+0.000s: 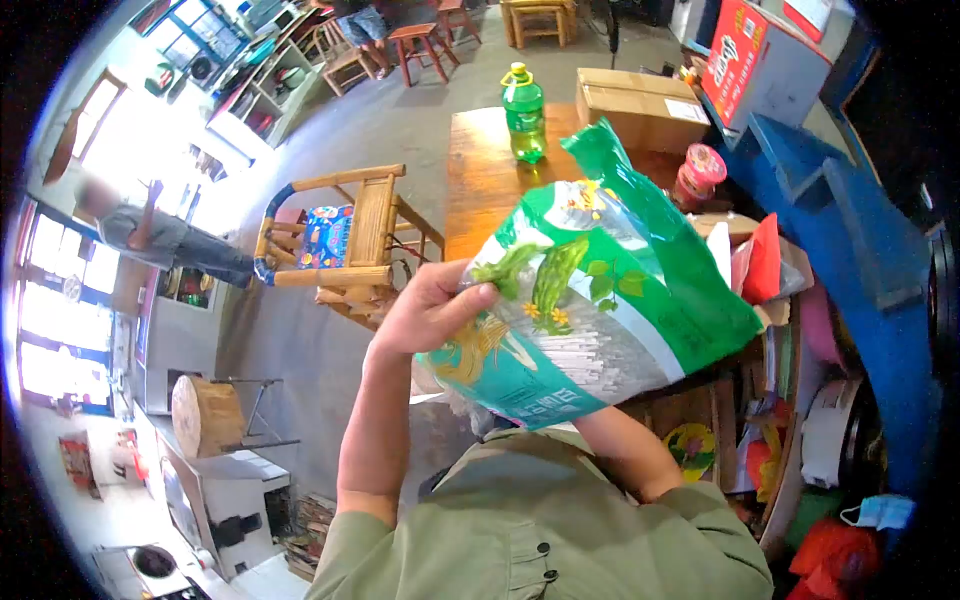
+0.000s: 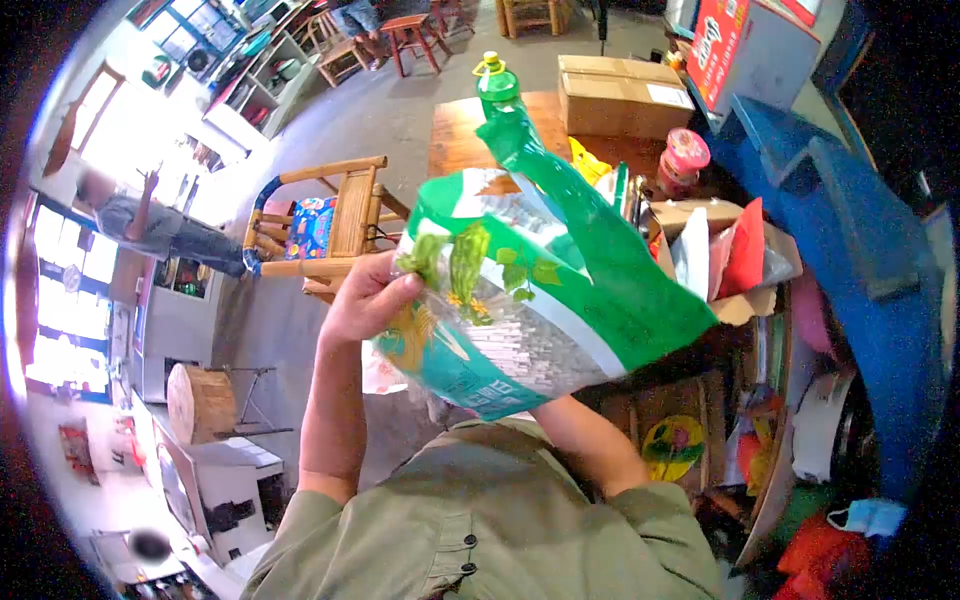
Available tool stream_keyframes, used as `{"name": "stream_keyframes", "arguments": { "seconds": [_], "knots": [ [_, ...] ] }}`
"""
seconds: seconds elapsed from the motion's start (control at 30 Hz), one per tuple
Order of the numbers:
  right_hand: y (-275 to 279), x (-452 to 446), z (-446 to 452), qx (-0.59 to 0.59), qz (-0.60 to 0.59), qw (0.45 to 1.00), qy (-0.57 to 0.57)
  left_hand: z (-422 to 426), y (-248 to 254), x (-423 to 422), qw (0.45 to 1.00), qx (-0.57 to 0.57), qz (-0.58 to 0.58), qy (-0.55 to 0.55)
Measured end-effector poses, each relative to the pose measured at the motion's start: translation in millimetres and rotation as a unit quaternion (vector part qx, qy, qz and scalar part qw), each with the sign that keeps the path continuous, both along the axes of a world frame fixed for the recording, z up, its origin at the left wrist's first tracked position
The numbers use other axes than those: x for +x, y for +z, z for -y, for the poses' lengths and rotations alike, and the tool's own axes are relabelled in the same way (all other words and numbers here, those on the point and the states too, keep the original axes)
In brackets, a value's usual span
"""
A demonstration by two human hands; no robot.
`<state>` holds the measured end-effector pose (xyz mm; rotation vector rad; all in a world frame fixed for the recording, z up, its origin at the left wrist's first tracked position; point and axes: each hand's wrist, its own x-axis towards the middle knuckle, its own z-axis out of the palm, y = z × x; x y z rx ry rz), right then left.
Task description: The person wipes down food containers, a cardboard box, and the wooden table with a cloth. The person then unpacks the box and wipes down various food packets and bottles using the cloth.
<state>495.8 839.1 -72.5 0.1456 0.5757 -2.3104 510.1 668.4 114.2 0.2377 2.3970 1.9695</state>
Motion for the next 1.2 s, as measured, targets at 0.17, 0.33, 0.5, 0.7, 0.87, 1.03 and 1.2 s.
{"name": "stream_keyframes", "arguments": {
  "seconds": [0.17, 0.33, 0.5, 0.7, 0.87, 1.03, 1.2],
  "knots": [
    [1, -8, -42, -0.044, -0.023, 0.999, -0.004, -14, -35, 29, 0.967, -0.073, -0.139, 0.201],
    [-14, -7, -31, -0.002, -0.051, 0.998, -0.028, -63, -45, 90, 0.978, -0.113, -0.129, 0.120],
    [-7, -13, -2, 0.056, -0.122, 0.990, -0.055, -75, -103, 71, 0.970, -0.081, -0.027, 0.228],
    [21, -22, 48, 0.143, -0.279, 0.944, -0.101, -40, -69, 63, 0.935, 0.099, -0.042, 0.339],
    [104, -33, 57, 0.289, -0.570, 0.741, -0.204, -16, -70, 65, 0.915, 0.243, -0.061, 0.315],
    [231, -21, 64, 0.289, -0.825, 0.434, -0.220, 8, -94, 83, 0.864, 0.301, 0.052, 0.401],
    [275, -35, 92, 0.244, -0.902, 0.297, -0.195, -4, -81, 87, 0.896, 0.356, -0.029, 0.262]
  ]
}}
